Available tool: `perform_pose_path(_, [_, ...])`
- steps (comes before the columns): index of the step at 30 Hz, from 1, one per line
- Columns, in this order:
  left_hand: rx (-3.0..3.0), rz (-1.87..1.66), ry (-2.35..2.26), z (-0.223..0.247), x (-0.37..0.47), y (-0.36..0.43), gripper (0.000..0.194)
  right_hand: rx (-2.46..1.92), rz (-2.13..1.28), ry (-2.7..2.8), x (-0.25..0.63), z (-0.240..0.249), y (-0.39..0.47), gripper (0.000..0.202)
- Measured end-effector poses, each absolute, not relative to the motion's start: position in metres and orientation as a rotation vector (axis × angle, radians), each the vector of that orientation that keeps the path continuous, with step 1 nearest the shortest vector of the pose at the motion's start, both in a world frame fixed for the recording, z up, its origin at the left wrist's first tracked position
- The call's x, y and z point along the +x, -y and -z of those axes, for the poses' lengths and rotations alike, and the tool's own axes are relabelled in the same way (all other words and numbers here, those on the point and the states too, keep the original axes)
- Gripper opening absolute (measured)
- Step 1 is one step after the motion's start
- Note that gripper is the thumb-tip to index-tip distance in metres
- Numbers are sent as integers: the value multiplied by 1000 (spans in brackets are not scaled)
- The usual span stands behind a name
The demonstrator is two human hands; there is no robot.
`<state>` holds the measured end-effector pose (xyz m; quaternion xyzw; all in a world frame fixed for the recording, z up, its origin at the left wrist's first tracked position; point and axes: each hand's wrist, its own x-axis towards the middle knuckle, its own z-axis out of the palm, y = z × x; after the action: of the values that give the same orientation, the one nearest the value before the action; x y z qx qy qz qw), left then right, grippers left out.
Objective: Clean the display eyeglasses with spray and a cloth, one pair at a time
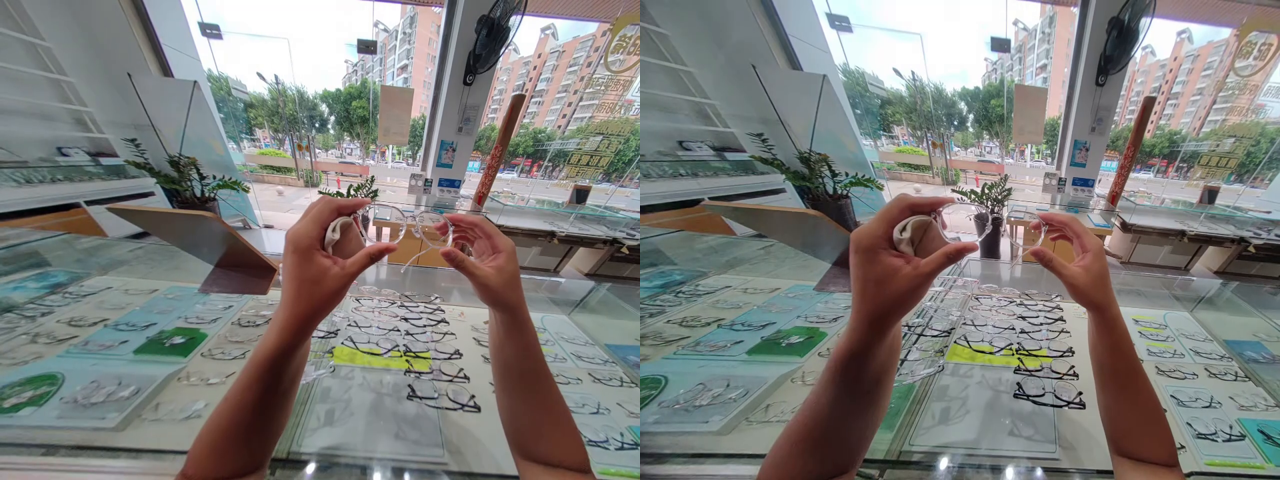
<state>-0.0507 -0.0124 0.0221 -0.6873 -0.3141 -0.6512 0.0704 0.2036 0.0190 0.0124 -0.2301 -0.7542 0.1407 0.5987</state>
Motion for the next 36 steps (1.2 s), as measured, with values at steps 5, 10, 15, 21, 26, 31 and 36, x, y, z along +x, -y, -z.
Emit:
perform_pose_path(5, [-2081, 1982, 974, -22, -50, 13, 50, -562, -327, 1764, 205, -14, -16, 41])
perform_pose_path(10, [-2068, 1926, 921, -22, -52, 12, 51, -604, -328, 1788, 205, -15, -16, 43])
perform_pose_path(15, [-2048, 1879, 880, -21, -51, 13, 52, -622, -311, 1810, 206, -16, -15, 44])
perform_pose_path(21, [-2126, 1922, 934, -25, -58, 14, 48, -603, -239, 1771, 202, -15, -10, 45])
perform_pose_path(26, [-2164, 1930, 943, -25, -65, 7, 50, -601, -149, 1721, 195, -13, -4, 43])
perform_pose_path(31, [-2165, 1929, 978, -23, -67, 1, 51, -570, -81, 1691, 190, -13, 2, 43])
perform_pose_path(36, [-2198, 1929, 987, -23, -66, 0, 50, -606, -3, 1677, 189, -13, 8, 44])
